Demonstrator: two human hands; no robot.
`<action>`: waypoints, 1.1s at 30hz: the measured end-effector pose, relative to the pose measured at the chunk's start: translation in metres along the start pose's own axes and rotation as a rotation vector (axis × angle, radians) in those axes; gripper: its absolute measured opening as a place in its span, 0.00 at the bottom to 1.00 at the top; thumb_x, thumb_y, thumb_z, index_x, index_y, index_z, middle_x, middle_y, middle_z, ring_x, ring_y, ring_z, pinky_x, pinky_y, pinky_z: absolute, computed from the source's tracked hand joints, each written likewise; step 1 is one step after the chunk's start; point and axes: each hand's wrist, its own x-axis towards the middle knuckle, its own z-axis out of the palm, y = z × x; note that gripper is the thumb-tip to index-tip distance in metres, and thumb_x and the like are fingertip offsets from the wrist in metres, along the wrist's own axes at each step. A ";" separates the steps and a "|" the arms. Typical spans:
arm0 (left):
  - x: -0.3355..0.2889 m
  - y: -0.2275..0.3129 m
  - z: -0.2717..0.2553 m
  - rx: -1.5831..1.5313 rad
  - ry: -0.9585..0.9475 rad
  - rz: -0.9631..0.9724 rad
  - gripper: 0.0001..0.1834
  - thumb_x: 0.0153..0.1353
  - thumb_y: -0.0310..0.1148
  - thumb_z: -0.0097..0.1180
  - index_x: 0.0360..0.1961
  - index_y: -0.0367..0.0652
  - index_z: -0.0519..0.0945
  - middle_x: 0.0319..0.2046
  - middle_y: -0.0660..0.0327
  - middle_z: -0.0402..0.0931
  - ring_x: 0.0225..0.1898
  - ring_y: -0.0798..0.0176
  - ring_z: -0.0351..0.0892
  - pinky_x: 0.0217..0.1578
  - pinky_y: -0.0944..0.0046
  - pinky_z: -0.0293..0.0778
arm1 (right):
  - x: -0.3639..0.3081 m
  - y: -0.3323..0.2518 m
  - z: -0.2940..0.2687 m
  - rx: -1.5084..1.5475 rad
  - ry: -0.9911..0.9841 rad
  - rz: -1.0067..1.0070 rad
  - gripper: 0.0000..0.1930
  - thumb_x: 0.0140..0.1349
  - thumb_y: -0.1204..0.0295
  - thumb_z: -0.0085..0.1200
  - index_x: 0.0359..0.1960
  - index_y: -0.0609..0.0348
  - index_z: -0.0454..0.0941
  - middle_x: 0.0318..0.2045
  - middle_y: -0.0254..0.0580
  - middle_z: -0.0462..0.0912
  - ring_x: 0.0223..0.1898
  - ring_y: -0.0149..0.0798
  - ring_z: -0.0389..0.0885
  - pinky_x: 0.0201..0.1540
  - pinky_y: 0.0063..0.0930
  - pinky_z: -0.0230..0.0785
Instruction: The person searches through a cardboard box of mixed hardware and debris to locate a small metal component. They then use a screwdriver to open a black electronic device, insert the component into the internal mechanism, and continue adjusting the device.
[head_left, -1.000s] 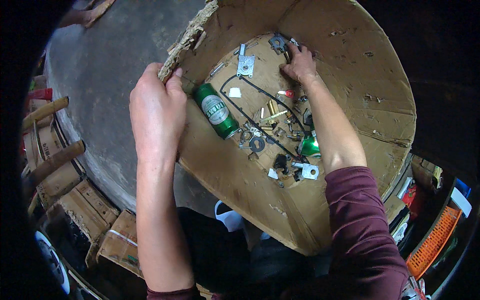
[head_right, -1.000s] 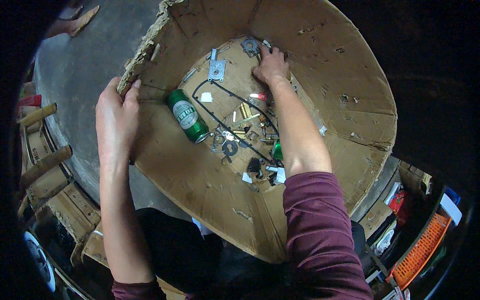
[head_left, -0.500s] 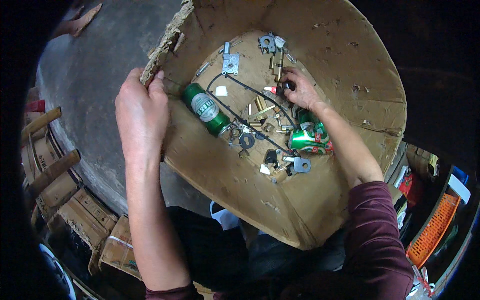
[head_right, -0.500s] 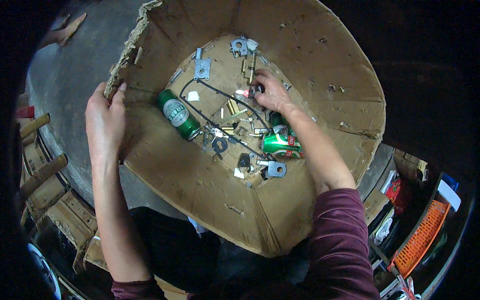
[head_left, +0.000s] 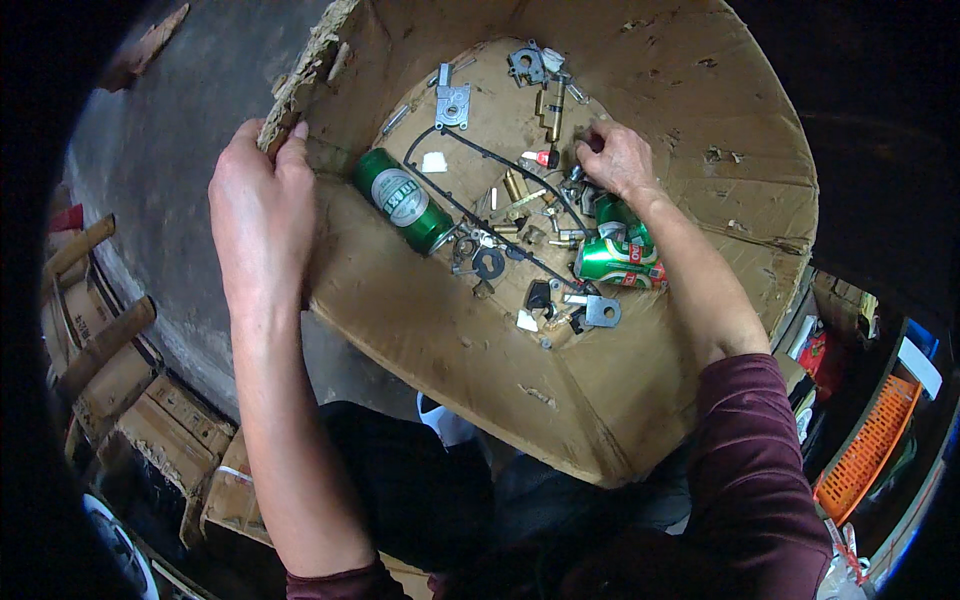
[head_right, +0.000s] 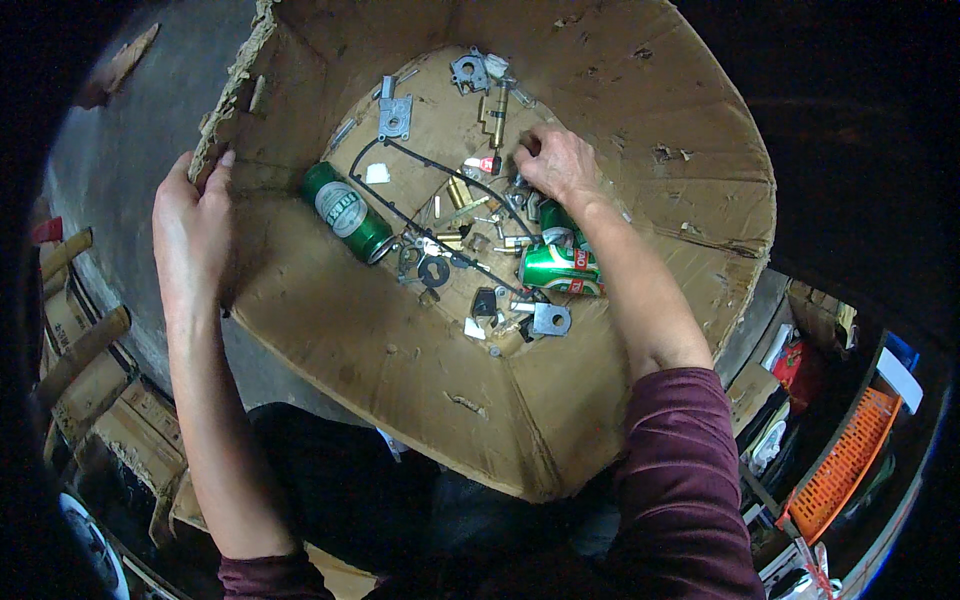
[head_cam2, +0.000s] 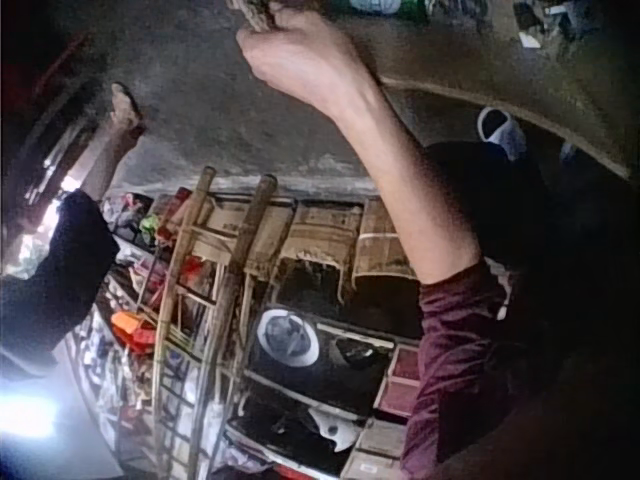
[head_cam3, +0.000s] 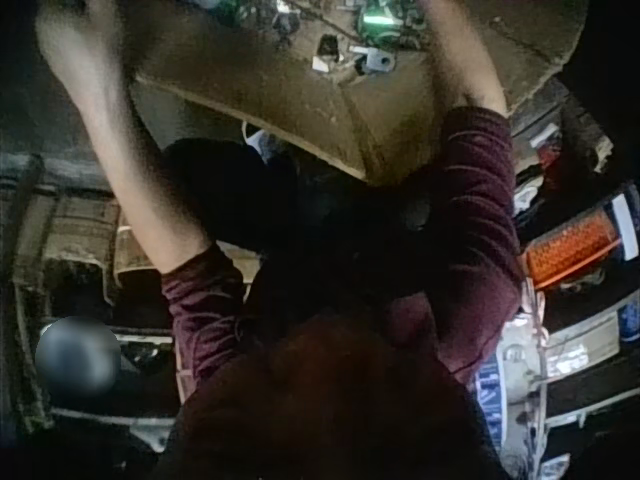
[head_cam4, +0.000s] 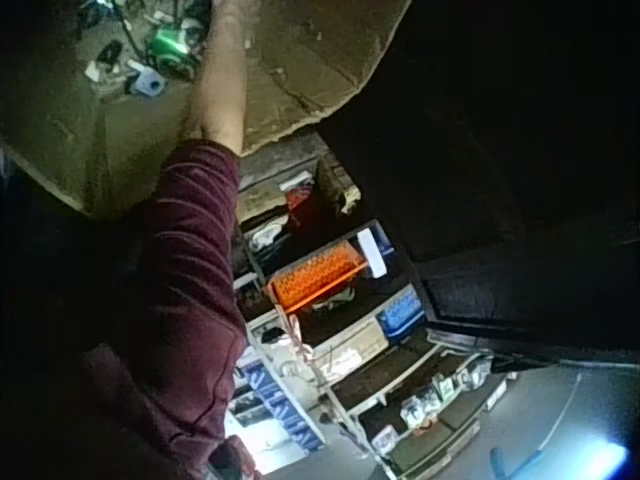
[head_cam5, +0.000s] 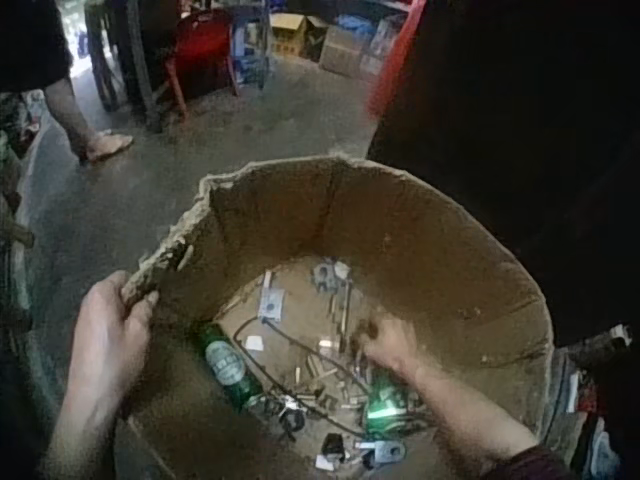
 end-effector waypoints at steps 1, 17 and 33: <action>0.000 0.000 0.000 0.005 0.008 0.009 0.15 0.67 0.36 0.55 0.42 0.31 0.81 0.33 0.37 0.81 0.42 0.35 0.82 0.45 0.49 0.75 | -0.002 -0.002 0.003 0.063 0.064 -0.120 0.15 0.57 0.61 0.55 0.42 0.54 0.84 0.44 0.46 0.85 0.48 0.53 0.82 0.54 0.45 0.75; 0.001 0.002 -0.003 0.014 -0.042 -0.057 0.17 0.67 0.38 0.55 0.40 0.31 0.81 0.33 0.36 0.80 0.40 0.34 0.81 0.44 0.48 0.75 | -0.025 -0.032 0.041 -0.064 -0.066 -0.608 0.15 0.56 0.69 0.52 0.45 0.55 0.81 0.48 0.47 0.80 0.45 0.53 0.82 0.48 0.43 0.78; -0.002 0.000 -0.005 0.009 -0.025 -0.029 0.17 0.66 0.39 0.56 0.42 0.33 0.83 0.37 0.38 0.83 0.45 0.37 0.83 0.48 0.48 0.76 | -0.053 -0.041 0.040 -0.307 -0.171 -0.481 0.16 0.49 0.72 0.57 0.41 0.60 0.81 0.46 0.46 0.79 0.52 0.50 0.78 0.53 0.43 0.76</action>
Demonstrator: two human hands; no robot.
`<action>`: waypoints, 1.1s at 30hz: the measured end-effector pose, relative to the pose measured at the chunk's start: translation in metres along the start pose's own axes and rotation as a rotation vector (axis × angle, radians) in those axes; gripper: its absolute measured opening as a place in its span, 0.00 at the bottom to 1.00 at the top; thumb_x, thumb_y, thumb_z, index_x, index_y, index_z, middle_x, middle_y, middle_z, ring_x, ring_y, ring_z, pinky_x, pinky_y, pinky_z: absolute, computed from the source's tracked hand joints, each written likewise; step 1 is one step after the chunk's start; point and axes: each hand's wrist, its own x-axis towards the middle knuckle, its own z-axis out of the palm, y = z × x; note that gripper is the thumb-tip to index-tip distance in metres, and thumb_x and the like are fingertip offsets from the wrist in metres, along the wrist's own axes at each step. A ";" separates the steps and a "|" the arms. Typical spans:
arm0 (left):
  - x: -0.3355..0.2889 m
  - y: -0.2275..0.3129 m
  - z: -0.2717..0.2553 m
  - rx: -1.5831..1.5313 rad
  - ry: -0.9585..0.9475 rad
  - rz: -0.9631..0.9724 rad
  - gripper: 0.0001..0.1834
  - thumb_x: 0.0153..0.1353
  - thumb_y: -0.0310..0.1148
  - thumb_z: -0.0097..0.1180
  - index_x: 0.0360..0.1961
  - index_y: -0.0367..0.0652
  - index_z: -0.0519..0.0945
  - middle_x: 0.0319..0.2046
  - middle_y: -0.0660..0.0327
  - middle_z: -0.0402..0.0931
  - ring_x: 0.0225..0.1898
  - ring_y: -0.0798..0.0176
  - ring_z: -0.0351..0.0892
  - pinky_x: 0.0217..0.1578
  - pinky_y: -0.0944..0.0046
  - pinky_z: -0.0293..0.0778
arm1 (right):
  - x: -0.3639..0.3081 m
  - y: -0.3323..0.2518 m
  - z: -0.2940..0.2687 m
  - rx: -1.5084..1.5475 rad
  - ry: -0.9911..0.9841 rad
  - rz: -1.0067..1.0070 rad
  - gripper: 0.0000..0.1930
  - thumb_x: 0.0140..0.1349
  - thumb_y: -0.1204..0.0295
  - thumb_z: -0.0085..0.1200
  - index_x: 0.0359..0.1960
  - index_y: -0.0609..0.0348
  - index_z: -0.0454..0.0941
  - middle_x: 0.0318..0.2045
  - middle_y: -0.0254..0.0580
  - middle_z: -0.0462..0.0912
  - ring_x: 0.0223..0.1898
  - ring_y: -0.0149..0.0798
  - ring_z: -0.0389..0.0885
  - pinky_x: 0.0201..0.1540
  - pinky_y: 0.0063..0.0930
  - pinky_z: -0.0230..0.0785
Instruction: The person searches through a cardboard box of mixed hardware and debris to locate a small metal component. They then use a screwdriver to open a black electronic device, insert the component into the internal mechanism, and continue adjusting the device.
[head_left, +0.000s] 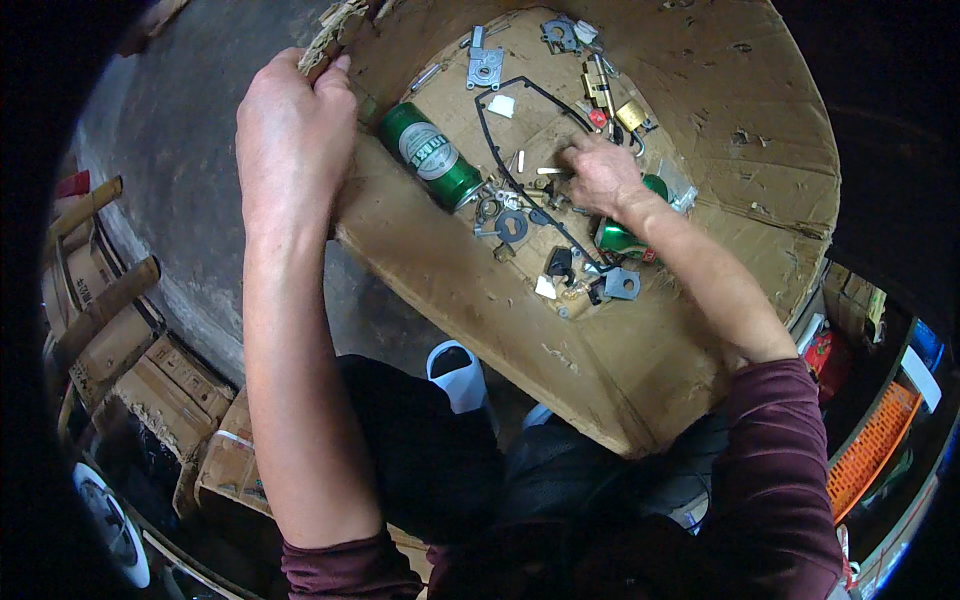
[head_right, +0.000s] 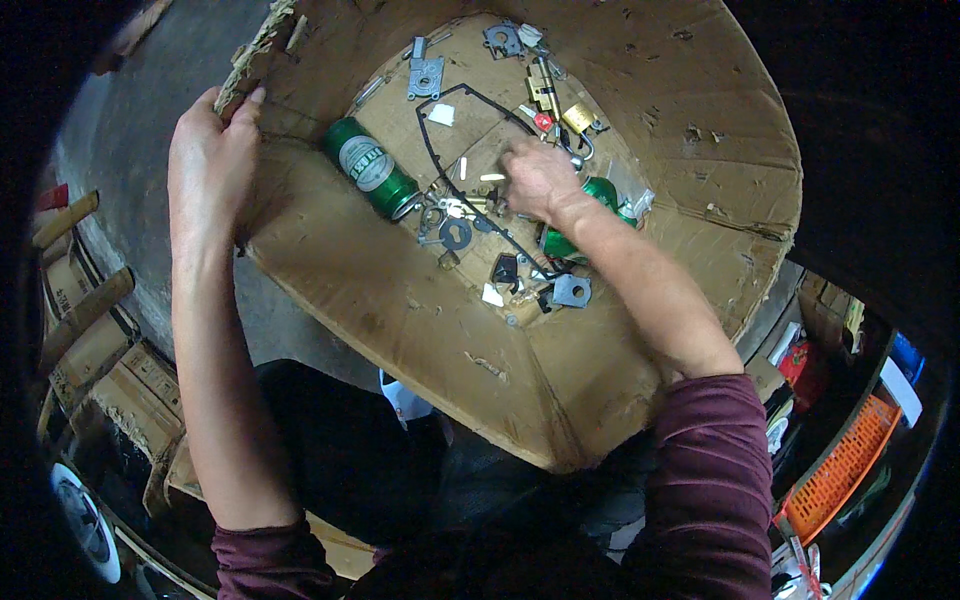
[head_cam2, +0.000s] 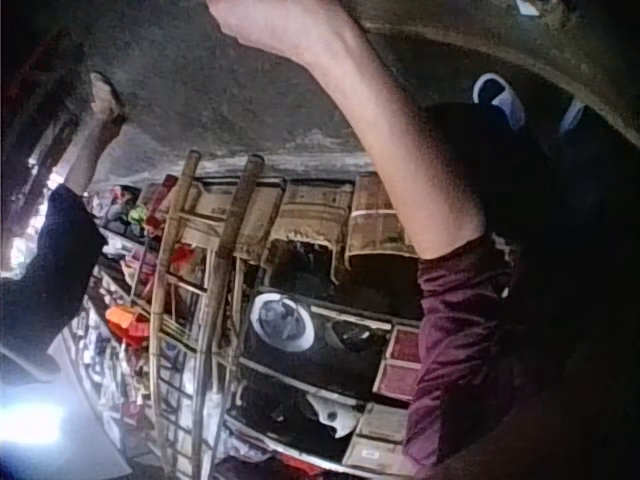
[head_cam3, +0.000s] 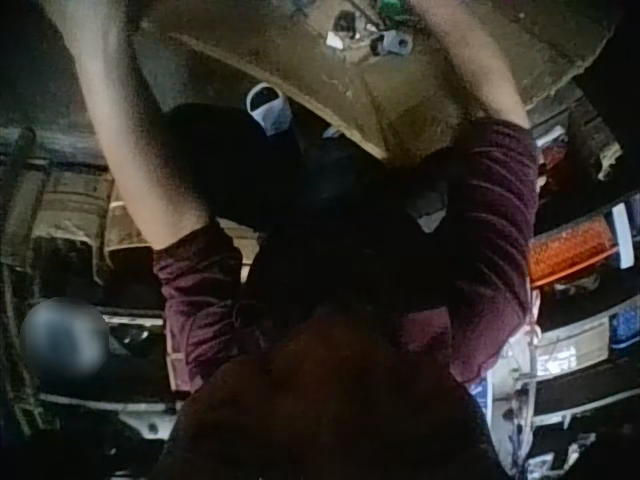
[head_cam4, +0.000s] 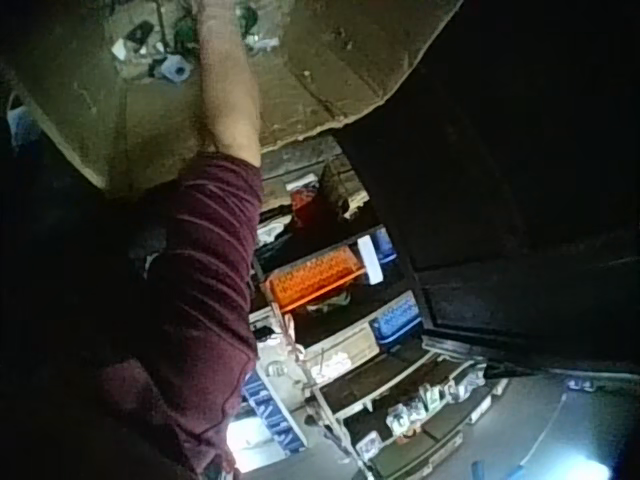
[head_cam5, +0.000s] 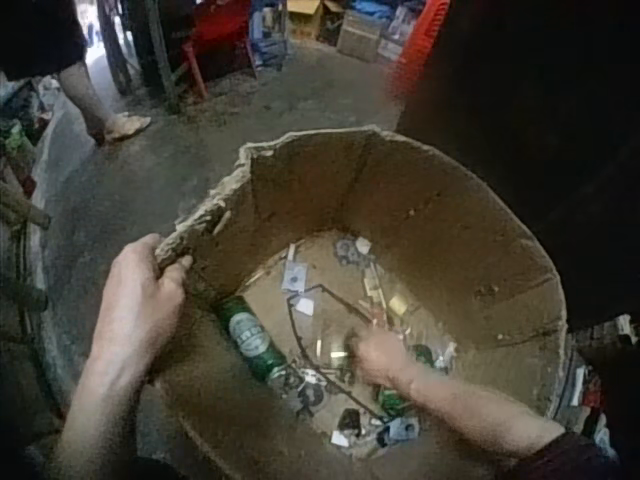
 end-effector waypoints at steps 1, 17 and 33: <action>0.000 0.000 0.000 0.006 0.004 0.003 0.17 0.65 0.39 0.56 0.42 0.33 0.83 0.37 0.38 0.83 0.45 0.37 0.83 0.48 0.48 0.76 | 0.001 -0.008 0.005 0.087 0.045 -0.044 0.19 0.49 0.73 0.56 0.45 0.59 0.82 0.48 0.45 0.79 0.54 0.50 0.77 0.57 0.42 0.73; 0.002 -0.003 0.004 0.048 -0.016 0.032 0.19 0.66 0.40 0.55 0.44 0.32 0.82 0.38 0.36 0.82 0.46 0.36 0.82 0.49 0.47 0.76 | 0.009 -0.101 0.058 1.308 0.211 0.354 0.25 0.51 0.82 0.60 0.54 0.56 0.82 0.70 0.47 0.66 0.65 0.42 0.71 0.64 0.29 0.66; 0.007 -0.006 0.001 0.091 -0.043 0.023 0.21 0.66 0.45 0.55 0.47 0.36 0.83 0.39 0.41 0.84 0.46 0.42 0.83 0.49 0.52 0.75 | -0.026 -0.116 0.053 0.434 -0.018 -0.080 0.33 0.47 0.72 0.59 0.61 0.51 0.77 0.69 0.44 0.67 0.66 0.56 0.66 0.66 0.49 0.66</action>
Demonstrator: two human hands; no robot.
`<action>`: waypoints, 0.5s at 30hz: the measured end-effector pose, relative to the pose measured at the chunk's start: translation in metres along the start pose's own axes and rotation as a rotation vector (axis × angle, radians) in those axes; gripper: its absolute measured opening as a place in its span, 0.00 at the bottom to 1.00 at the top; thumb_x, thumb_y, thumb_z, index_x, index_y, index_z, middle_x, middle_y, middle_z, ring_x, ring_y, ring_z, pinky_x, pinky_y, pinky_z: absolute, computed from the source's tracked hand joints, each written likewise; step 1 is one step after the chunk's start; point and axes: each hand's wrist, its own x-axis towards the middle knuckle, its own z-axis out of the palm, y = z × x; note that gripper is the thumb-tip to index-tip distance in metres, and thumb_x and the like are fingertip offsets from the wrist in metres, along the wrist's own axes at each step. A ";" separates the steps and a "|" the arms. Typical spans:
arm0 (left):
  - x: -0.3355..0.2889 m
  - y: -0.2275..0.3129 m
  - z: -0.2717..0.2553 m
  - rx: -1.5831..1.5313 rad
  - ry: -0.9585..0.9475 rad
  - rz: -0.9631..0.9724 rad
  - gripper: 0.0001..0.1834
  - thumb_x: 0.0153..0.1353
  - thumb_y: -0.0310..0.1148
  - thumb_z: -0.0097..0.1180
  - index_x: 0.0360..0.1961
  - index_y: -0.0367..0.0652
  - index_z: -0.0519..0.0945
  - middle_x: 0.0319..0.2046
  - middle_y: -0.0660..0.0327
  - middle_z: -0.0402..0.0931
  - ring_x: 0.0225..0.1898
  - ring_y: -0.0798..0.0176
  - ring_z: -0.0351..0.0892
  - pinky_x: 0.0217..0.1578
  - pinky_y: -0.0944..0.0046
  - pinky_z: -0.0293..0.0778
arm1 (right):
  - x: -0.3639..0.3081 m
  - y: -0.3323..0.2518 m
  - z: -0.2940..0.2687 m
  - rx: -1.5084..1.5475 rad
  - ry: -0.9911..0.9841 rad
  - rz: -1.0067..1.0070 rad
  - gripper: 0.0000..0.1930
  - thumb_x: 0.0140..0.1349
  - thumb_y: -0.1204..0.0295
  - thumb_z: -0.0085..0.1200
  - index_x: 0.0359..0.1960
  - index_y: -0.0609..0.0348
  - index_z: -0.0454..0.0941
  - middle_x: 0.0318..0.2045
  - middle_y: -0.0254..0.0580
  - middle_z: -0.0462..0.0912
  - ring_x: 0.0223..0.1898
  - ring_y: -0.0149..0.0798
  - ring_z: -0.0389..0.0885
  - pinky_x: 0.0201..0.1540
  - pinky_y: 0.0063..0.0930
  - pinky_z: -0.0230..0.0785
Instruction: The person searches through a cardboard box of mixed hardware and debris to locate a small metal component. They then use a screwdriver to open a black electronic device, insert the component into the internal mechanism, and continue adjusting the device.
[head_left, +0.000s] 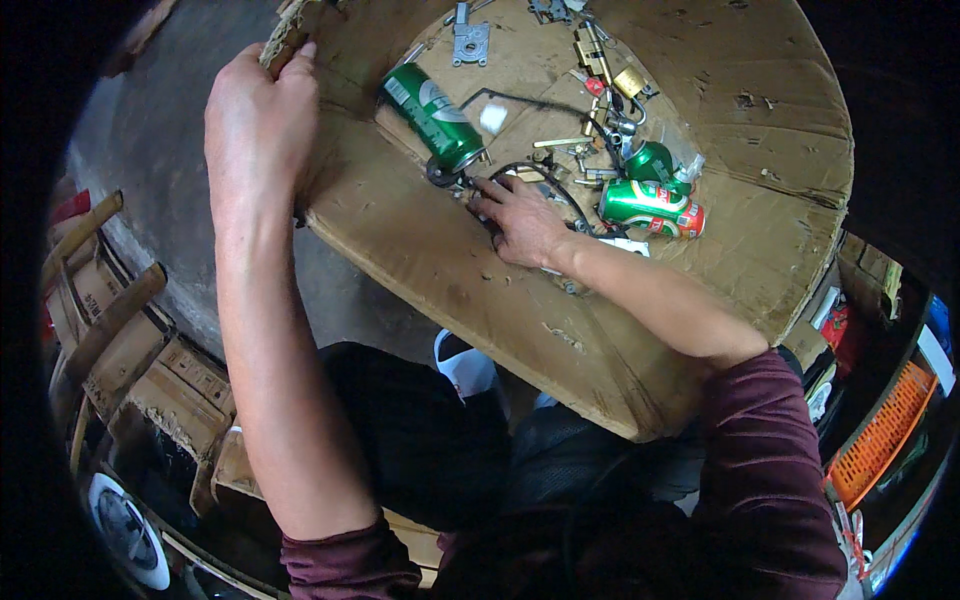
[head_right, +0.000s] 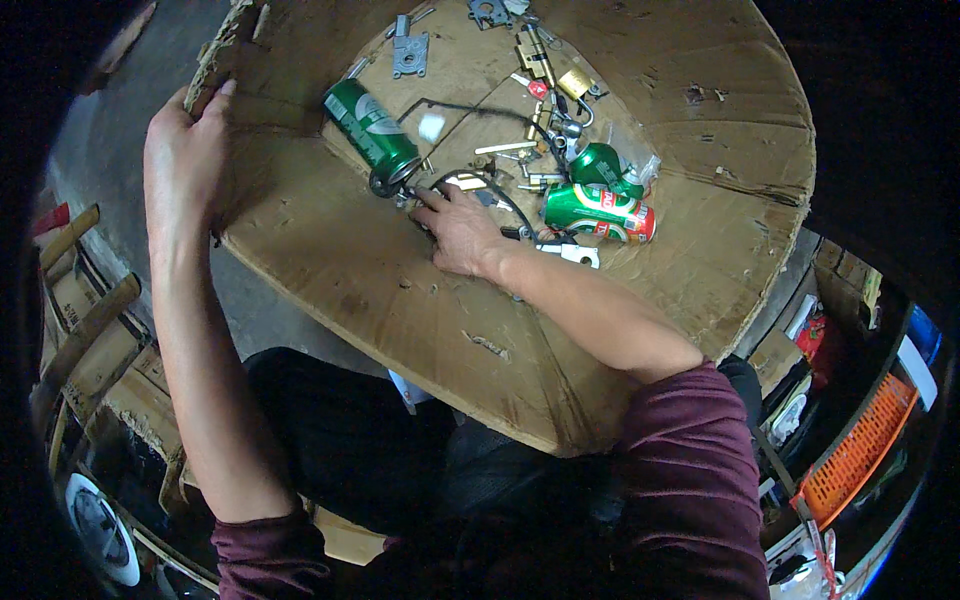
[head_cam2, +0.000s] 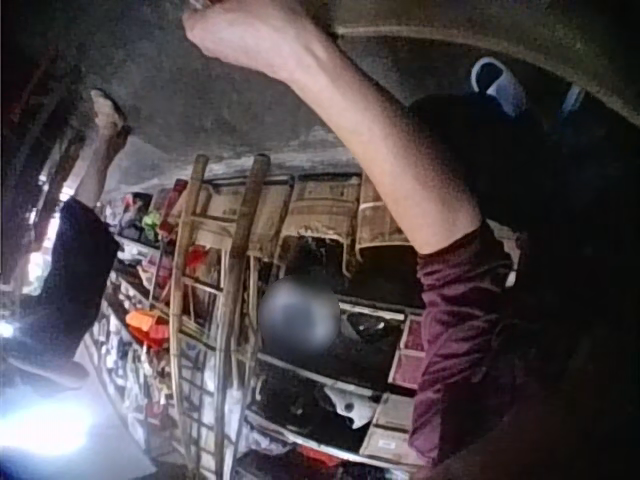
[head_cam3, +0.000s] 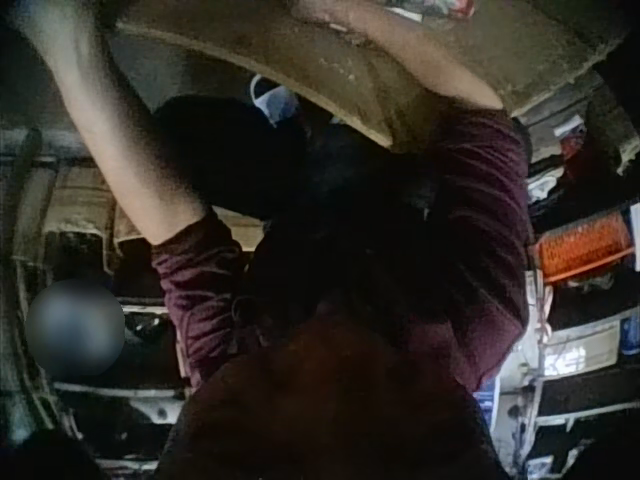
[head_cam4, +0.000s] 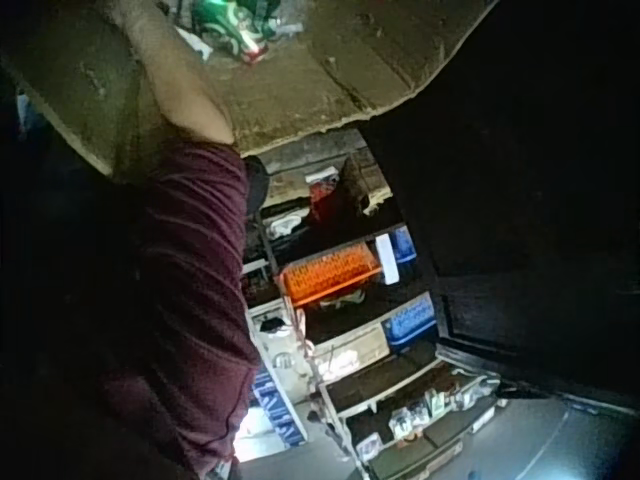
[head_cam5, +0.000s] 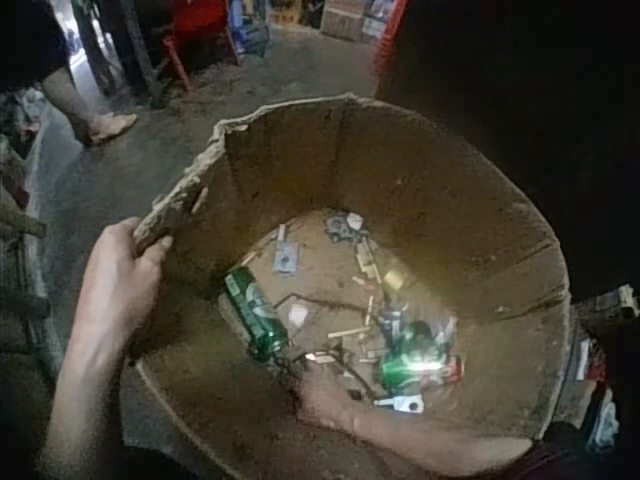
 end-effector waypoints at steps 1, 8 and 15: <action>-0.001 0.001 0.000 -0.023 0.006 0.002 0.21 0.66 0.44 0.55 0.46 0.35 0.83 0.40 0.38 0.83 0.47 0.37 0.82 0.50 0.49 0.75 | -0.004 -0.002 -0.001 0.004 -0.023 -0.002 0.32 0.47 0.72 0.59 0.60 0.51 0.77 0.69 0.44 0.67 0.66 0.56 0.66 0.65 0.49 0.66; -0.004 0.002 -0.001 -0.033 0.022 -0.012 0.20 0.65 0.43 0.55 0.46 0.36 0.84 0.40 0.38 0.83 0.47 0.38 0.83 0.50 0.49 0.76 | -0.022 0.011 -0.027 -0.101 -0.280 -0.082 0.24 0.50 0.72 0.57 0.52 0.59 0.81 0.68 0.48 0.67 0.55 0.54 0.78 0.58 0.46 0.72; -0.003 -0.002 0.000 -0.060 0.027 0.016 0.19 0.65 0.41 0.56 0.45 0.36 0.84 0.40 0.39 0.83 0.47 0.38 0.83 0.50 0.48 0.76 | -0.046 -0.002 -0.080 -0.227 -0.671 0.032 0.17 0.50 0.70 0.60 0.43 0.61 0.84 0.38 0.51 0.85 0.48 0.57 0.83 0.53 0.48 0.75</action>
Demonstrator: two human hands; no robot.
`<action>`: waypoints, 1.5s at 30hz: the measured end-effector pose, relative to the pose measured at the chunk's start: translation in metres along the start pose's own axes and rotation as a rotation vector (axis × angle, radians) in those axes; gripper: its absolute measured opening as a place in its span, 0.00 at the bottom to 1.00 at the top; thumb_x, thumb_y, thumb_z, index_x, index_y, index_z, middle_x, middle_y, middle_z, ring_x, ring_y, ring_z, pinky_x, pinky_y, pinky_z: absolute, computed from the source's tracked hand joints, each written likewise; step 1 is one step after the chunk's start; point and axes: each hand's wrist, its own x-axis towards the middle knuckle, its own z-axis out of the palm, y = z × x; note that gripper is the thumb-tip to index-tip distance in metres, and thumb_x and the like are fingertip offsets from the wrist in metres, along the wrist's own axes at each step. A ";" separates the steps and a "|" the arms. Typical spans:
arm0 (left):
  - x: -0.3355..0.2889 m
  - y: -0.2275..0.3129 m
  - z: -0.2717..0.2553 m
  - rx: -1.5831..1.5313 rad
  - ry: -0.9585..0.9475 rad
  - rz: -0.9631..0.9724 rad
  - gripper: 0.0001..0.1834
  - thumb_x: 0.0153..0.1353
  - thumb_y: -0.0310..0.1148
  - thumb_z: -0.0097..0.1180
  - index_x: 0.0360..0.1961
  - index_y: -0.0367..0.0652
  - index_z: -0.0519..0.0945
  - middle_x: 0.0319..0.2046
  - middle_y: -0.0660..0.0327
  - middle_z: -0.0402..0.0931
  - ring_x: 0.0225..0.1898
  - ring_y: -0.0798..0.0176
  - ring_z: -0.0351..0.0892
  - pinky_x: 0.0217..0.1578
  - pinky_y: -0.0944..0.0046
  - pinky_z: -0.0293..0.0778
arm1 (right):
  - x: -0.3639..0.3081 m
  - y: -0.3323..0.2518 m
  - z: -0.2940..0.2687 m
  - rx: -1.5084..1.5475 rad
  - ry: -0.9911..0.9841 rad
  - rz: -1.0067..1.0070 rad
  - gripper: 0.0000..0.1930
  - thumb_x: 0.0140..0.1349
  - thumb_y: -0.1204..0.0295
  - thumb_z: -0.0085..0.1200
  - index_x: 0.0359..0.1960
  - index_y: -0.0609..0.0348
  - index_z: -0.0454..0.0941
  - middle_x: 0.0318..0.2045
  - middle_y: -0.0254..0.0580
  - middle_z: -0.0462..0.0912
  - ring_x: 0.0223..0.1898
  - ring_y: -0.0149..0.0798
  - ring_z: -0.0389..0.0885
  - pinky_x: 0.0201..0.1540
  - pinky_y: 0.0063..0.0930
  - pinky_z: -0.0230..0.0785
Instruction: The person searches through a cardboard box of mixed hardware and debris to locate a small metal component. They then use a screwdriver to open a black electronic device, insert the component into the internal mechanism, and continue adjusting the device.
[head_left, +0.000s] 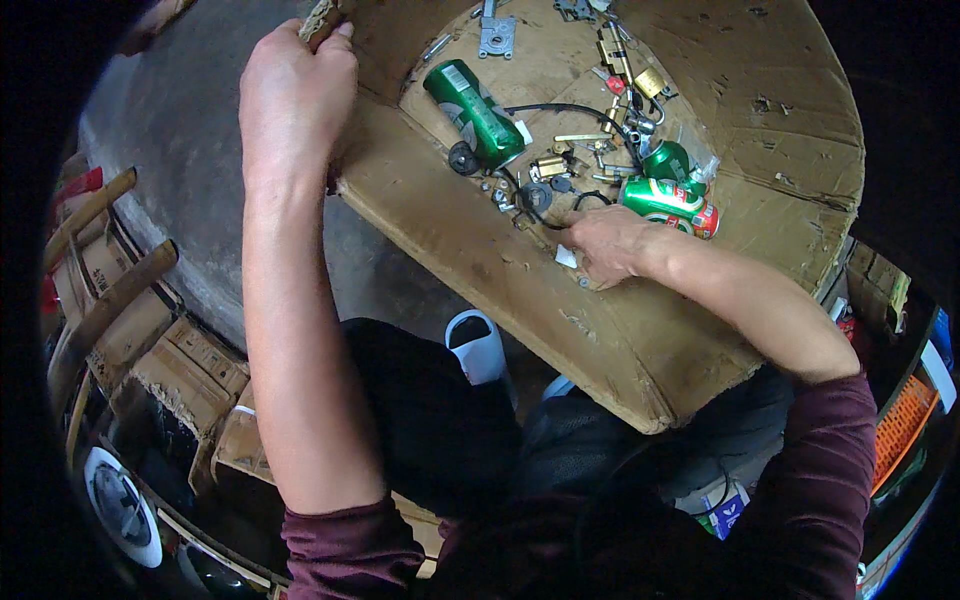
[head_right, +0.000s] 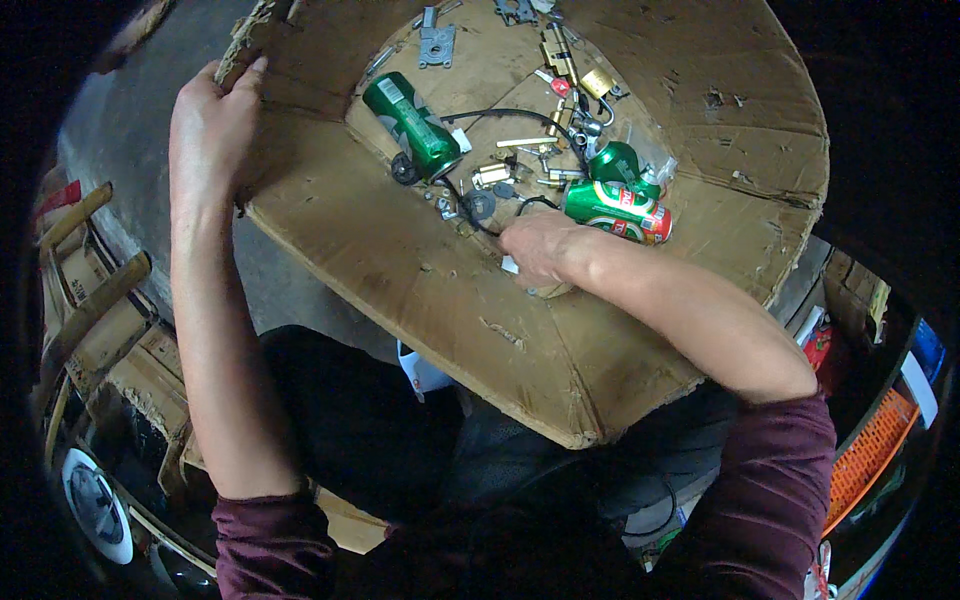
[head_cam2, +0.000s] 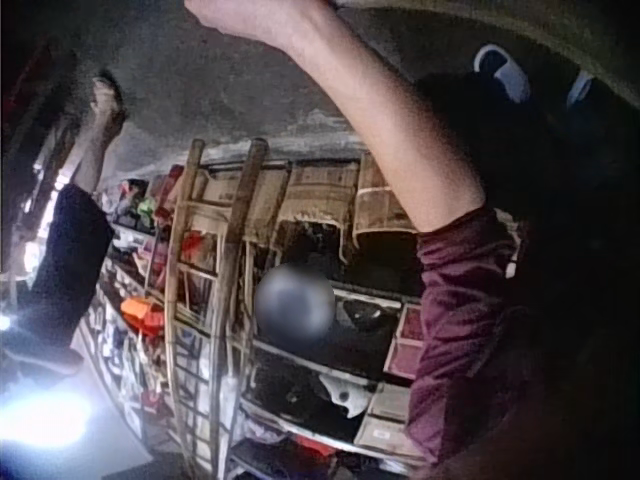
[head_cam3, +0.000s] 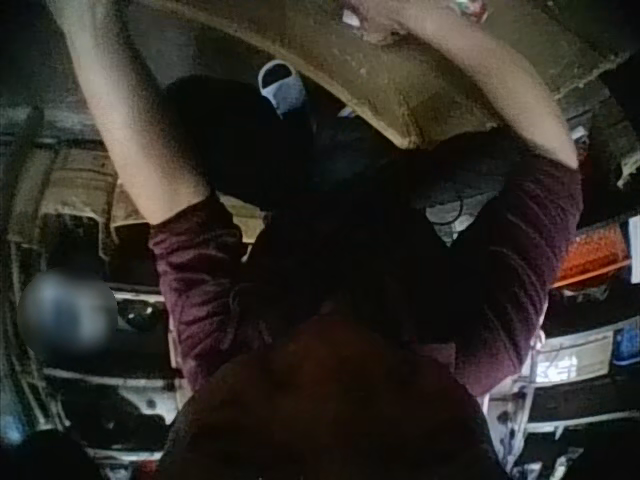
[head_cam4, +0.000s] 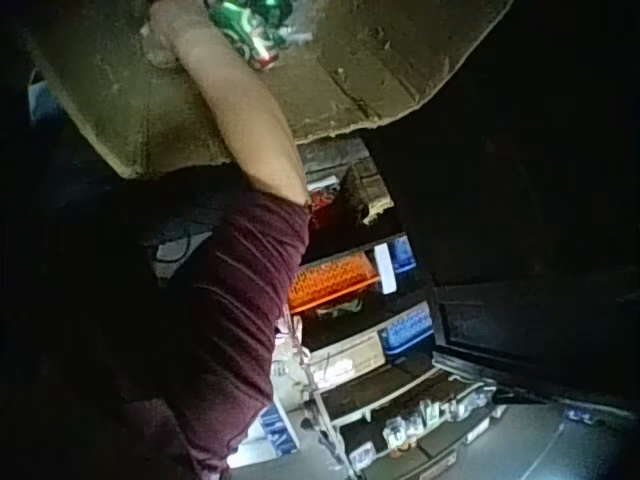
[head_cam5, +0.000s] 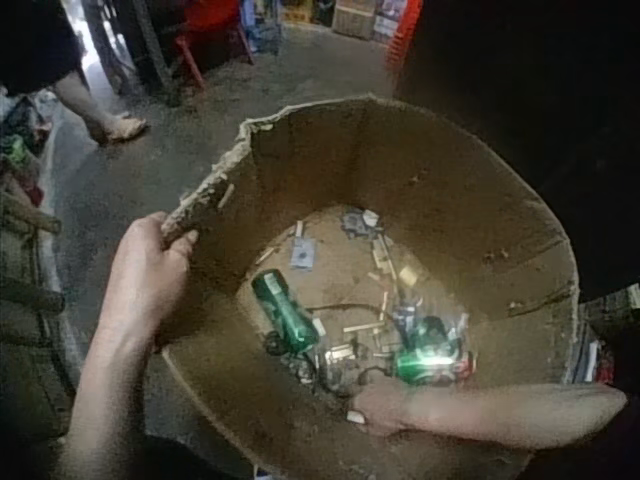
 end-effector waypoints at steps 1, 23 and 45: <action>0.000 0.000 0.000 -0.004 0.001 -0.003 0.19 0.65 0.41 0.56 0.45 0.36 0.84 0.40 0.39 0.83 0.47 0.38 0.83 0.50 0.48 0.76 | -0.013 -0.001 -0.009 0.018 0.040 -0.021 0.18 0.52 0.71 0.59 0.46 0.60 0.83 0.42 0.51 0.83 0.50 0.56 0.82 0.54 0.48 0.74; 0.003 -0.004 0.000 0.041 -0.042 -0.005 0.21 0.64 0.43 0.59 0.49 0.38 0.83 0.42 0.40 0.83 0.50 0.40 0.82 0.51 0.50 0.76 | -0.233 0.031 0.041 0.893 1.184 0.704 0.33 0.64 0.65 0.63 0.66 0.69 0.64 0.59 0.54 0.79 0.57 0.46 0.79 0.63 0.36 0.67; -0.002 0.001 -0.013 -0.045 -0.160 -0.145 0.22 0.56 0.32 0.62 0.54 0.40 0.82 0.46 0.45 0.84 0.52 0.46 0.83 0.53 0.53 0.75 | -0.243 0.032 0.030 0.993 1.061 0.723 0.28 0.58 0.72 0.51 0.62 0.69 0.71 0.57 0.59 0.81 0.58 0.53 0.79 0.64 0.40 0.66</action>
